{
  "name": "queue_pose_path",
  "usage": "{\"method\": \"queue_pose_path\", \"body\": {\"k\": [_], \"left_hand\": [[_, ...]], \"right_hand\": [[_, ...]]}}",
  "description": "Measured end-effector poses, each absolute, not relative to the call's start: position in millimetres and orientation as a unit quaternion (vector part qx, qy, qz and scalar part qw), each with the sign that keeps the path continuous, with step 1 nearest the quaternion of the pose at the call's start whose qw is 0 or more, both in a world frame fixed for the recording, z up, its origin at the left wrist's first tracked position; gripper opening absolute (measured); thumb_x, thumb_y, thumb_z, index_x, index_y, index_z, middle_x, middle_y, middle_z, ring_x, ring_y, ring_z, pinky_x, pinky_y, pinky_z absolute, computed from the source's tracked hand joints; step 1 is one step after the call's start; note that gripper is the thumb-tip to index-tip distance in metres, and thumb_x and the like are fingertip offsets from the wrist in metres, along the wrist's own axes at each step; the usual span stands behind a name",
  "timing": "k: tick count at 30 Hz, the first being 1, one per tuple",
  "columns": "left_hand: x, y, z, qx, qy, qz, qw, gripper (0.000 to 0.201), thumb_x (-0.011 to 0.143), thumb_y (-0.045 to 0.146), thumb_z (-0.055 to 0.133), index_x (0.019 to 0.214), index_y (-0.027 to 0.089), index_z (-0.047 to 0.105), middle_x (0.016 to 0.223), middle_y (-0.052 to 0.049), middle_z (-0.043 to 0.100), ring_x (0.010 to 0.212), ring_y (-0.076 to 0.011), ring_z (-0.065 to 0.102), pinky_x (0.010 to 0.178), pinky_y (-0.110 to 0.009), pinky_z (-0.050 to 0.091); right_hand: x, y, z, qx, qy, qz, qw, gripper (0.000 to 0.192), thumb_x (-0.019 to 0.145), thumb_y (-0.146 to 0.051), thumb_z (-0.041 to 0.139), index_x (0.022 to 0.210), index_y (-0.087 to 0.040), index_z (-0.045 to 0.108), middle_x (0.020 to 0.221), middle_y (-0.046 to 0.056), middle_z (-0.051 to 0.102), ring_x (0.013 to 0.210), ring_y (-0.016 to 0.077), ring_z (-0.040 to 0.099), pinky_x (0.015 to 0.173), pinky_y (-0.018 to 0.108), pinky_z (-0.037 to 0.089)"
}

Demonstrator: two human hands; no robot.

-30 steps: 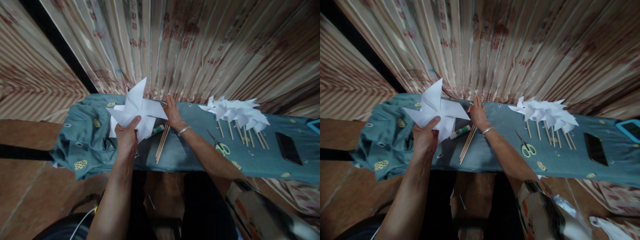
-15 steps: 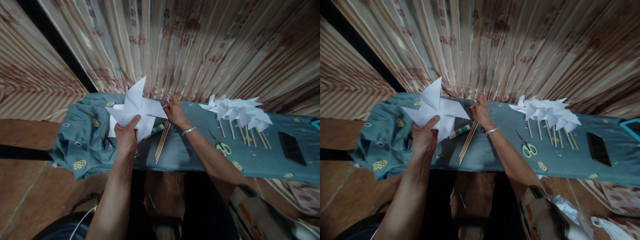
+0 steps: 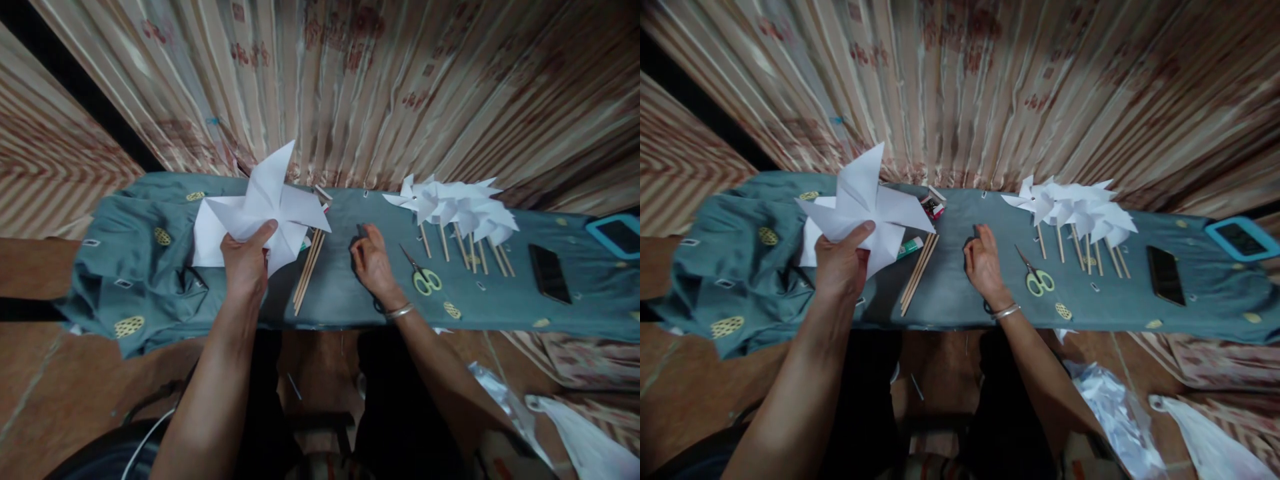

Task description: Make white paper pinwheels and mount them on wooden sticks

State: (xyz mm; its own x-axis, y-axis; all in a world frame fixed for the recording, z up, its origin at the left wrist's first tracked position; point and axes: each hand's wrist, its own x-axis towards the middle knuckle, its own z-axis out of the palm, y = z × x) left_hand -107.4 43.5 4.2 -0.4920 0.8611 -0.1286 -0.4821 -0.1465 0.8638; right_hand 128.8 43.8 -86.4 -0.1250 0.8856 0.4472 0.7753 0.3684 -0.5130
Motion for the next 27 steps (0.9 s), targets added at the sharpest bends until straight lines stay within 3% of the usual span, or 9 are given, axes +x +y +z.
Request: {"method": "queue_pose_path", "body": {"k": [4,10,20,27], "left_hand": [[-98.4,44.4,3.3,0.198,0.456,0.732,0.465,0.038,0.040,0.016,0.088,0.073,0.018,0.068,0.076,-0.002,0.074,0.075,-0.0188,0.069,0.069,-0.030,0.060],[-85.6,51.5,-5.9,0.230,0.469,0.717,0.461,0.036,0.043,0.020,0.089,0.073,0.018,0.068,0.073,0.000,0.072,0.070,-0.0172,0.068,0.068,-0.030,0.059],[-65.8,60.0,-16.8,0.287,0.486,0.675,0.475,0.040,0.049,0.031,0.089,0.084,0.021,0.071,0.082,-0.002,0.076,0.085,-0.0226,0.072,0.081,-0.036,0.059],[-59.9,61.5,-23.2,0.287,0.478,0.663,0.499,0.034,0.050,0.027,0.087,0.077,0.014,0.070,0.078,-0.004,0.075,0.075,-0.0205,0.072,0.077,-0.035,0.058]], "right_hand": [[135.2,30.8,-89.8,-0.560,-0.734,0.115,0.365,0.016,0.093,-0.027,0.050,0.091,-0.020,0.063,0.145,0.014,0.051,0.144,0.0275,0.035,0.118,0.056,0.028],[152.2,34.3,-95.1,-0.607,-0.629,0.183,0.450,0.020,0.089,-0.033,0.056,0.092,-0.022,0.072,0.127,0.012,0.065,0.123,0.0279,0.058,0.107,0.052,0.043],[140.5,46.4,-95.3,-0.593,-0.679,0.185,0.392,0.018,0.084,-0.025,0.062,0.094,-0.020,0.077,0.137,0.013,0.059,0.133,0.0291,0.050,0.114,0.049,0.036],[140.3,36.0,-89.9,-0.573,-0.699,0.193,0.381,0.011,0.085,-0.027,0.062,0.083,-0.022,0.072,0.142,0.010,0.056,0.138,0.0291,0.044,0.116,0.053,0.033]]}}
